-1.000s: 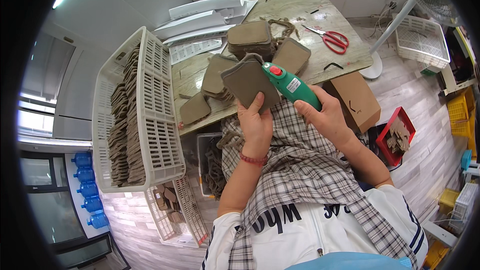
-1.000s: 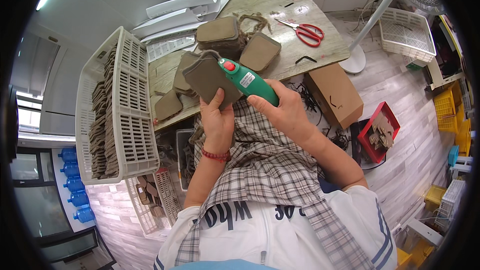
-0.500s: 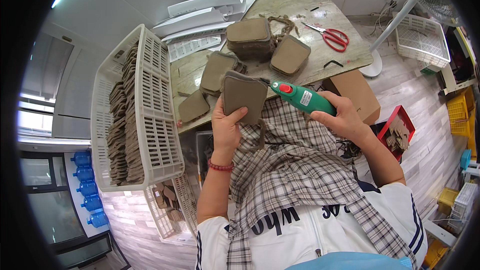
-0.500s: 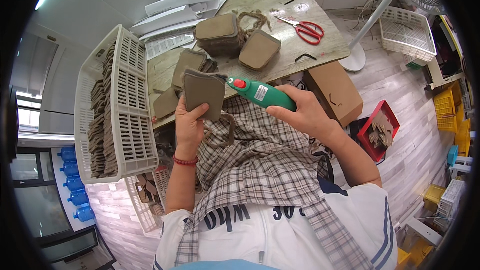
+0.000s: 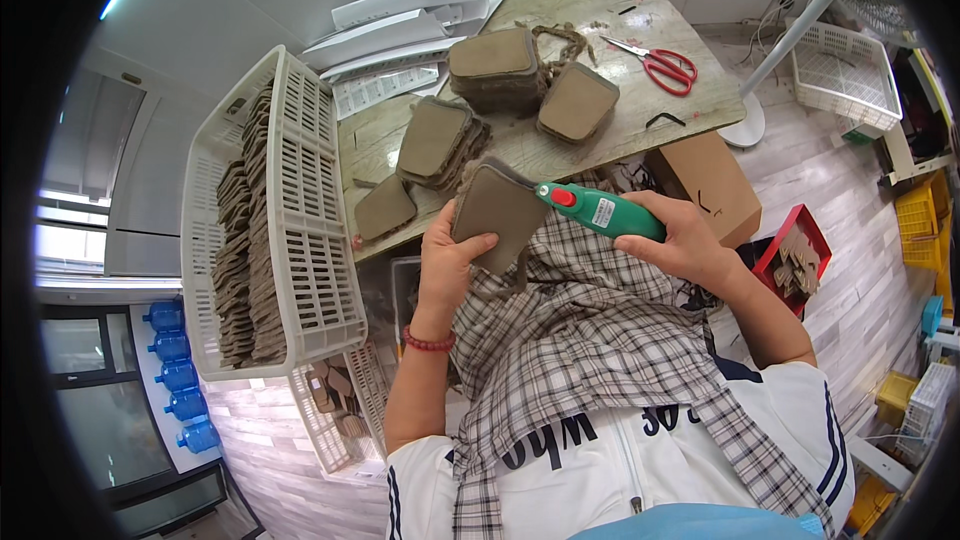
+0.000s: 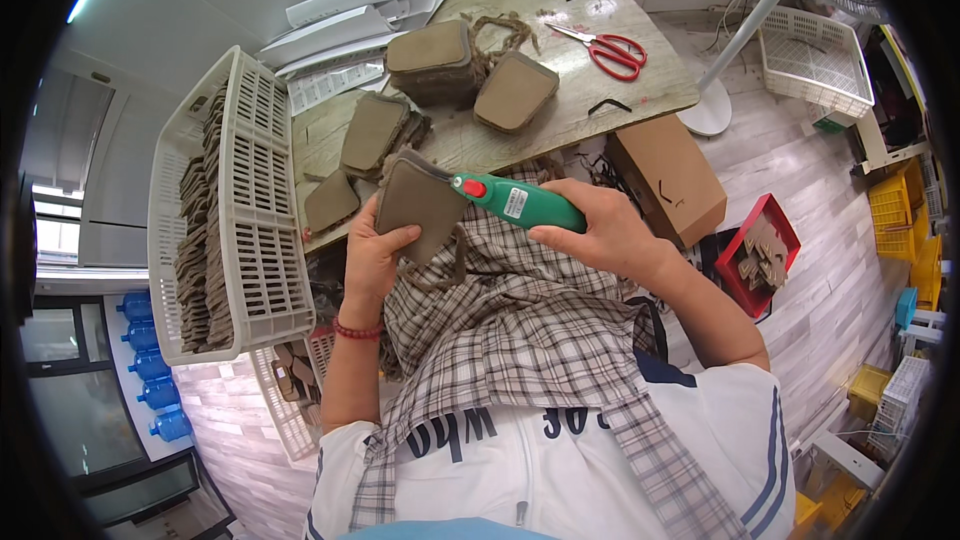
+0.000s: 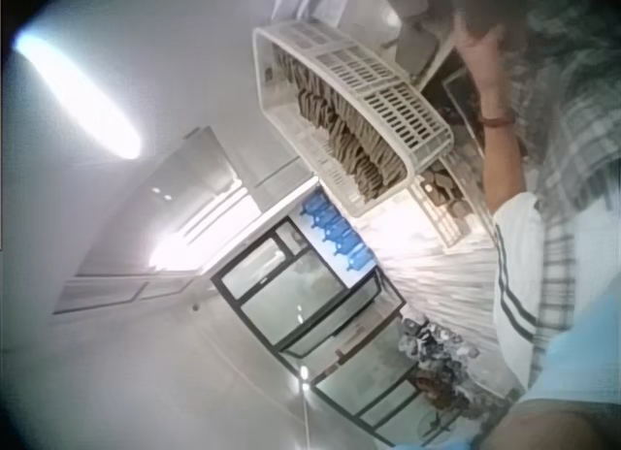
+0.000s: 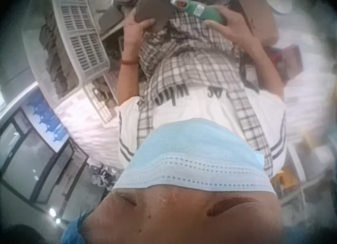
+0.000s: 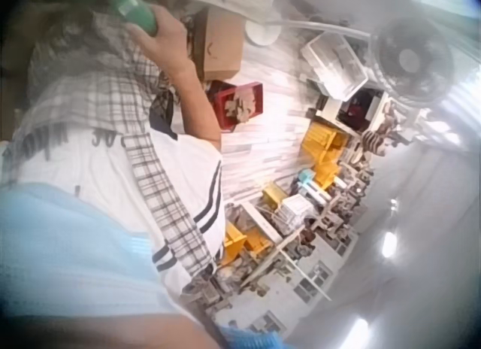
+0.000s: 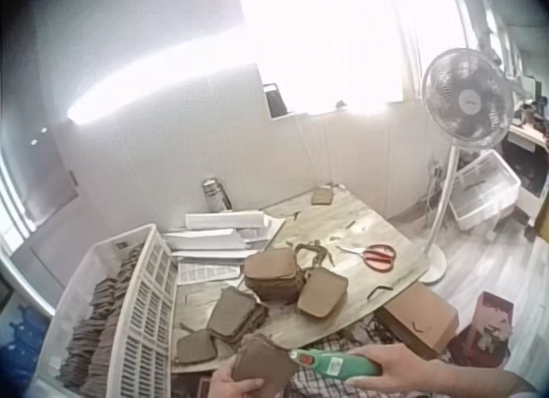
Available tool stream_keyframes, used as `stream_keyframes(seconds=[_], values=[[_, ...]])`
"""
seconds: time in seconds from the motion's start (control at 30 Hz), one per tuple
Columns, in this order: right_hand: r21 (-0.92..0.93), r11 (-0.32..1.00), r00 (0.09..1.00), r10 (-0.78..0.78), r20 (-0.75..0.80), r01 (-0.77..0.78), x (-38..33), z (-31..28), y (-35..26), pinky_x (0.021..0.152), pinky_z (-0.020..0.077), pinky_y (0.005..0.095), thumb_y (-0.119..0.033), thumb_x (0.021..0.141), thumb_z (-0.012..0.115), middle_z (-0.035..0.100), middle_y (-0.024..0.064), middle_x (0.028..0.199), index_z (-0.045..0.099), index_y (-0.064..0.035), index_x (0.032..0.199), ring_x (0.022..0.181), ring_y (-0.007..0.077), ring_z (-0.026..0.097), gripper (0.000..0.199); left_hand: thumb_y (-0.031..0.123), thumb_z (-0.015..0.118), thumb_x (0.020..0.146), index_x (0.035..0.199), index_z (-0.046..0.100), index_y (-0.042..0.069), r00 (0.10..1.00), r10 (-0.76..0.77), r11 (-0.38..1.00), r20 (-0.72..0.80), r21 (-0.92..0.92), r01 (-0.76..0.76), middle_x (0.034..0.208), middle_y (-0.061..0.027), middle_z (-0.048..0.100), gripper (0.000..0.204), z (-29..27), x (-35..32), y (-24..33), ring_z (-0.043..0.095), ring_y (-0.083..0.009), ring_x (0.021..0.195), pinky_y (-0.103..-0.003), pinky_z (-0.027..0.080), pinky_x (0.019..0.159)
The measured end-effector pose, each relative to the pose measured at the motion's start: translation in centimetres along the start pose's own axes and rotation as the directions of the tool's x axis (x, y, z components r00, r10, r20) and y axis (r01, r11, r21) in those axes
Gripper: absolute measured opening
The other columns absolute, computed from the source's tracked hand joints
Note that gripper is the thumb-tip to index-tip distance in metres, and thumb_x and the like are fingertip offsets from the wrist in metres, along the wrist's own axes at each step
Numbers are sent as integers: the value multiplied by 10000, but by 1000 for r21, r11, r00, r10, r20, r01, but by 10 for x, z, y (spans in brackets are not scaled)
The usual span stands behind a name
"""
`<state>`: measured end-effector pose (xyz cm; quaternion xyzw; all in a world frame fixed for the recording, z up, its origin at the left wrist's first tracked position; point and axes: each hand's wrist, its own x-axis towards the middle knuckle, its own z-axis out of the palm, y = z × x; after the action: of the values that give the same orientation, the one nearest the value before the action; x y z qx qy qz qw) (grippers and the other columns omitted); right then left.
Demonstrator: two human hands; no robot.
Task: The person uses a green rotary cutter to trim the edges of small brown fabric pieces. They pick up each piece from a white basket, trim its edges, and place it on a table. The person repeats this process for multiple pieces throughout the video.
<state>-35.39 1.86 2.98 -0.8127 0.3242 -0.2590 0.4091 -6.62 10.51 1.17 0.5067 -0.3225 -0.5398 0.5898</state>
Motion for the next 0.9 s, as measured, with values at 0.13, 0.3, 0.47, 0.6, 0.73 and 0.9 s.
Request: stream_keyframes(seconds=[0.13, 0.3, 0.47, 0.6, 0.73, 0.9], values=[[65, 997, 999, 38, -9, -37, 1, 7, -3, 712, 514, 326, -319, 815, 738, 658, 147, 907, 597, 11, 1126, 785, 232, 657, 475, -134, 607, 777, 1232, 537, -25, 999, -41, 999, 13, -29, 42, 1114, -88, 651, 473, 8, -4, -7, 636, -147, 970, -267, 530, 838], [175, 964, 978, 190, 85, -203, 4, 6, -10, 692, 511, 305, -331, 825, 733, 653, 122, 843, 599, 15, 1126, 751, 178, 643, 478, -134, 603, 779, 1240, 527, -34, 994, -101, 995, 45, -22, 102, 1112, -92, 650, 478, 6, -7, -10, 633, -149, 975, -271, 530, 840], [238, 930, 954, 242, 175, -280, 5, -2, -8, 652, 497, 280, -331, 835, 727, 646, 64, 811, 609, 10, 1116, 703, 120, 605, 457, -127, 605, 778, 1338, 464, -32, 964, -235, 968, 124, 121, 220, 1171, -103, 633, 586, -11, -6, 4, 623, -153, 1010, -277, 509, 872], [269, 878, 902, 315, 294, -395, 5, -10, -10, 598, 460, 236, -307, 846, 711, 613, 27, 802, 618, 8, 1103, 671, 74, 556, 418, -81, 625, 773, 1134, 570, 25, 970, -202, 919, 132, 369, 141, 997, -38, 642, 380, -24, -4, 17, 592, -88, 864, -233, 483, 754], [267, 893, 910, 275, 312, -361, 2, -10, -3, 588, 456, 233, -302, 851, 706, 606, 24, 795, 618, 4, 1114, 656, 75, 549, 413, -60, 680, 760, 1030, 607, 34, 992, -124, 931, -3, 344, 118, 889, -17, 665, 295, -34, -4, 22, 608, -77, 796, -216, 490, 716], [340, 851, 898, 291, 329, -400, -1, -2, 5, 567, 459, 231, -300, 849, 709, 605, 23, 804, 614, 0, 1137, 639, 70, 542, 427, -61, 683, 792, 959, 654, -13, 993, 28, 999, -114, -20, -31, 889, -70, 700, 176, -42, -4, 7, 664, -131, 772, -255, 547, 729]])
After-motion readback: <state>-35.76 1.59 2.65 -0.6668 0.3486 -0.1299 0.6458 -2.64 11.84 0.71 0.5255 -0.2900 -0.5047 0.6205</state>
